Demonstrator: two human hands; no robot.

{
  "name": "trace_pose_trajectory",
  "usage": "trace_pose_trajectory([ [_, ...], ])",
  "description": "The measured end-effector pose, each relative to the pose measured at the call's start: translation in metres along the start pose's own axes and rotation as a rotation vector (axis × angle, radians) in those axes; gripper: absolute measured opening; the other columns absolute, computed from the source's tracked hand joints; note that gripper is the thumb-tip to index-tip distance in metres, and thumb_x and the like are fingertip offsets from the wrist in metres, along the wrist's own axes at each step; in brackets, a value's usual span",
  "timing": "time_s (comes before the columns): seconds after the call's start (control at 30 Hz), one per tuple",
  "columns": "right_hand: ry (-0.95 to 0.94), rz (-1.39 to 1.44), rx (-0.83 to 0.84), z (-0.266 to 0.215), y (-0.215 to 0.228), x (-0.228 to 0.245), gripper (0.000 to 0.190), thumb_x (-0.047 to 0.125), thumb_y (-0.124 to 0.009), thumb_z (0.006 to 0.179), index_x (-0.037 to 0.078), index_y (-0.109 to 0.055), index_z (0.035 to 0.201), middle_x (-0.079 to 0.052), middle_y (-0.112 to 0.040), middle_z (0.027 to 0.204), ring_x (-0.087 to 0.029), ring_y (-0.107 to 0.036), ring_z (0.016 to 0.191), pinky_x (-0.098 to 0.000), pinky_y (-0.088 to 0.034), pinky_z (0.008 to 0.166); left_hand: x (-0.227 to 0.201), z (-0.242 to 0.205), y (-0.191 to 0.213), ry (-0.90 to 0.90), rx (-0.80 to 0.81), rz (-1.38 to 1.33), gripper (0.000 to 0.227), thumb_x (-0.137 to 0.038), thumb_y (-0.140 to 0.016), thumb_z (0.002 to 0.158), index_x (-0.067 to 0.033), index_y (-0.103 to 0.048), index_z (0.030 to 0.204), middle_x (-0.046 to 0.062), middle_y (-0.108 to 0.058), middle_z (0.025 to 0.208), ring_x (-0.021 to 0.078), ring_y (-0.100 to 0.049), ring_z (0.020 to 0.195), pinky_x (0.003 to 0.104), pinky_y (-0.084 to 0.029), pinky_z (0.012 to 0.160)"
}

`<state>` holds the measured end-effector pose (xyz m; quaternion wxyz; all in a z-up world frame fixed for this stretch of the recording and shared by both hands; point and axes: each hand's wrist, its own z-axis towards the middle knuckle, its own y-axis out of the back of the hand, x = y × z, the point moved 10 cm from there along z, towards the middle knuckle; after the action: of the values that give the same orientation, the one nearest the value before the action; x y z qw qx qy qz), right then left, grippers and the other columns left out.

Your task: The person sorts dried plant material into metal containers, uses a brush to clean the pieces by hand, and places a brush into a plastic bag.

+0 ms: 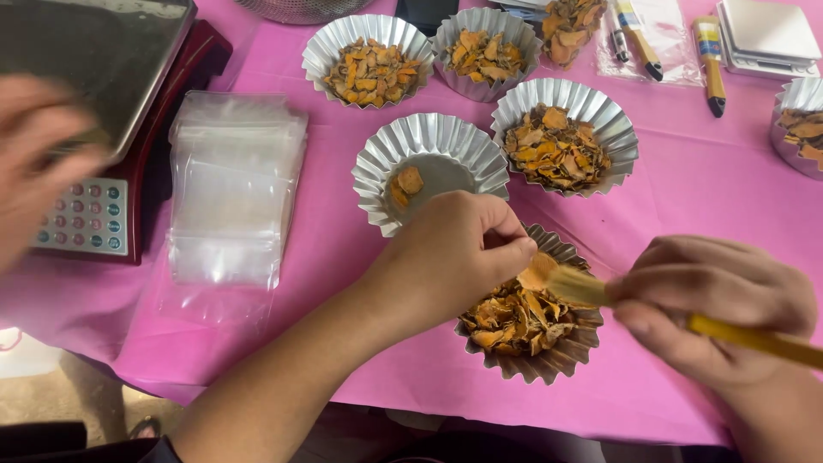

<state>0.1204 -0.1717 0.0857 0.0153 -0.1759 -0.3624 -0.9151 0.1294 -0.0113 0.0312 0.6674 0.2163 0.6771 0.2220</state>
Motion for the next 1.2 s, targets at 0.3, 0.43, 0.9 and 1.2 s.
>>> trace_pose_trajectory([
  [0.3,-0.049,0.015,-0.001,0.001,-0.004,-0.007,0.016,0.01,-0.069,0.083,-0.003,-0.067,0.075,-0.013,-0.065,0.065,-0.02,-0.061,0.05,-0.0261,-0.049,0.05,0.005,0.002,-0.002,-0.003,0.007,-0.024,0.035,-0.024,-0.066,0.088,-0.0126,-0.054,0.058,-0.002,-0.061,0.061,0.0105,-0.053,0.058,0.035,-0.042,0.058],
  [0.43,0.219,0.037,0.093,-0.007,-0.018,0.012,0.026,0.03,-0.071,0.085,0.006,-0.069,0.091,-0.004,-0.073,0.076,-0.016,-0.071,0.062,-0.0275,-0.065,0.061,0.004,0.0,-0.01,-0.006,0.058,-0.003,0.024,-0.026,-0.066,0.088,-0.0145,-0.066,0.068,-0.002,-0.063,0.061,0.0104,-0.054,0.056,0.035,-0.041,0.056],
  [0.9,-0.044,0.098,-0.037,-0.008,-0.003,-0.019,0.015,0.011,-0.07,0.085,0.006,-0.069,0.071,-0.007,-0.071,0.062,-0.01,-0.066,0.043,-0.0164,-0.056,0.037,0.004,-0.004,-0.014,0.081,0.144,-0.01,0.024,-0.028,-0.062,0.092,-0.0141,-0.067,0.072,-0.003,-0.061,0.064,0.0103,-0.053,0.058,0.035,-0.041,0.057],
  [1.2,-0.113,0.254,-0.108,-0.014,-0.002,-0.038,0.016,0.005,-0.062,0.087,-0.004,-0.061,0.074,-0.013,-0.067,0.061,-0.015,-0.061,0.042,-0.0225,-0.046,0.037,-0.009,-0.012,-0.009,0.01,0.163,0.024,0.02,-0.03,-0.061,0.089,-0.0154,-0.071,0.081,-0.004,-0.07,0.071,0.0097,-0.061,0.064,0.033,-0.046,0.061],
])
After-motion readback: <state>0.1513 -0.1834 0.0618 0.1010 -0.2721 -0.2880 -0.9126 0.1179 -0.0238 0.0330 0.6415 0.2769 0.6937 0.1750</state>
